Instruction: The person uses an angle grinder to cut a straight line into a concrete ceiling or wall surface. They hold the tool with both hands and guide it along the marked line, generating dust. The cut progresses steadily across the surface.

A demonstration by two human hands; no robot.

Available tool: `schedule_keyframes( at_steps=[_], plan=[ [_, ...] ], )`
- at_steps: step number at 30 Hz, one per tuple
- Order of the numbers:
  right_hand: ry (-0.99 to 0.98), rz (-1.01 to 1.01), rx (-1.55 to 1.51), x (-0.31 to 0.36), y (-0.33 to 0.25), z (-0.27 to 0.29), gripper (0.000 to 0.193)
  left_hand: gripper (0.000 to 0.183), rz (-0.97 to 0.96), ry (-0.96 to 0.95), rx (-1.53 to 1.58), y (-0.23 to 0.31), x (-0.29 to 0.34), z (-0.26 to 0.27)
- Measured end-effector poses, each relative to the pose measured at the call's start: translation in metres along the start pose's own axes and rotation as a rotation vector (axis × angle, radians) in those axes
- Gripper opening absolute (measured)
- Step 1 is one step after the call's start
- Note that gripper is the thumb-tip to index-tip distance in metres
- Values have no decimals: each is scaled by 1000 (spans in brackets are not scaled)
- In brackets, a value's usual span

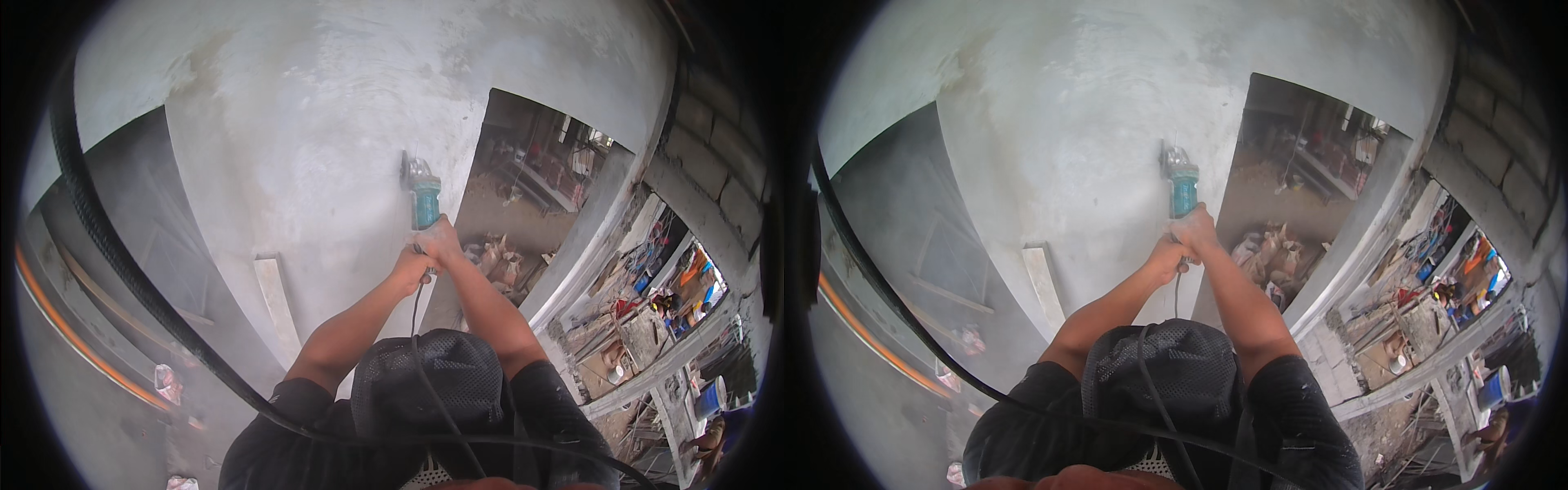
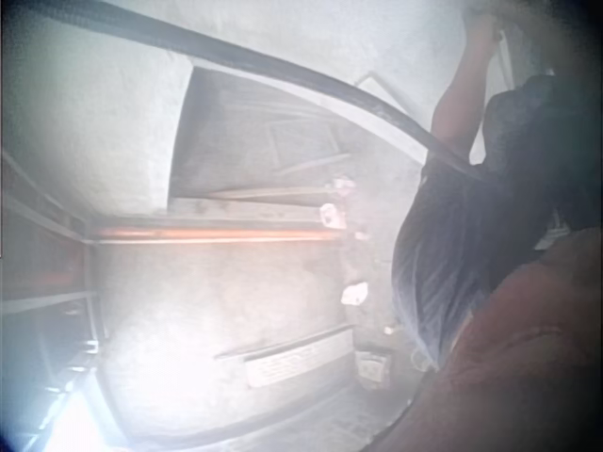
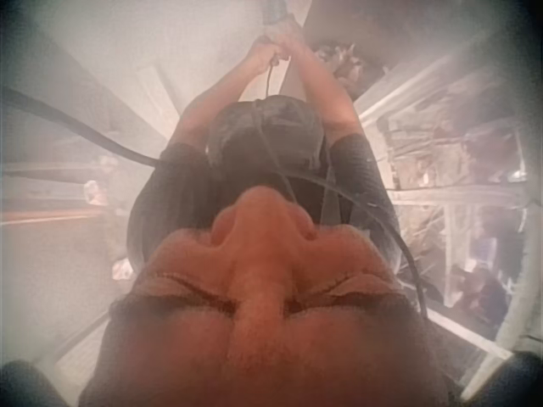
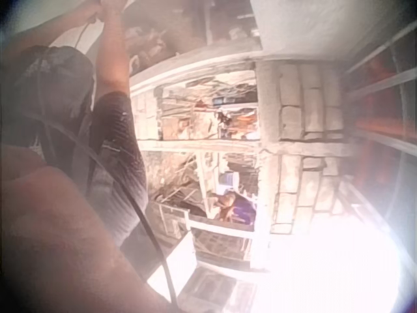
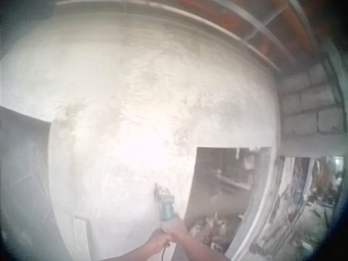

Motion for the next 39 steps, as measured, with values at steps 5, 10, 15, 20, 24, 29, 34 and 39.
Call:
schedule_keyframes(
  at_steps=[5,10,15,20,24,29,34,39],
  plan=[
    [-20,-4,-7,-5,2,-1,92,35,-6,-26,-5,1,3,1],
    [54,71,-20,-11,7,1,93,35,-65,-4,-53,12,9,-8],
    [32,73,19,2,-10,4,89,41,-58,3,-46,16,12,-5],
    [81,80,32,-3,-13,1,93,42,-65,3,-34,19,9,-2],
    [68,62,-1,-5,-13,-1,95,41,-53,-27,-35,22,11,0],
    [60,72,3,3,-16,0,92,41,-61,6,-48,20,11,2],
    [69,72,14,-5,-11,0,89,40,-52,6,-56,21,8,0],
    [42,58,24,-2,-15,2,87,41,-32,4,-32,19,5,1]
  ],
)
Point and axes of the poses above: each hand's wrist, its own x-axis away from the middle knuckle, its own z-axis out of the back of the hand, y = z × x, the point moved 2 cm from there along -x, towards the middle knuckle, and after that the axes turned 3 degrees about -y, right-handed, at the moved point
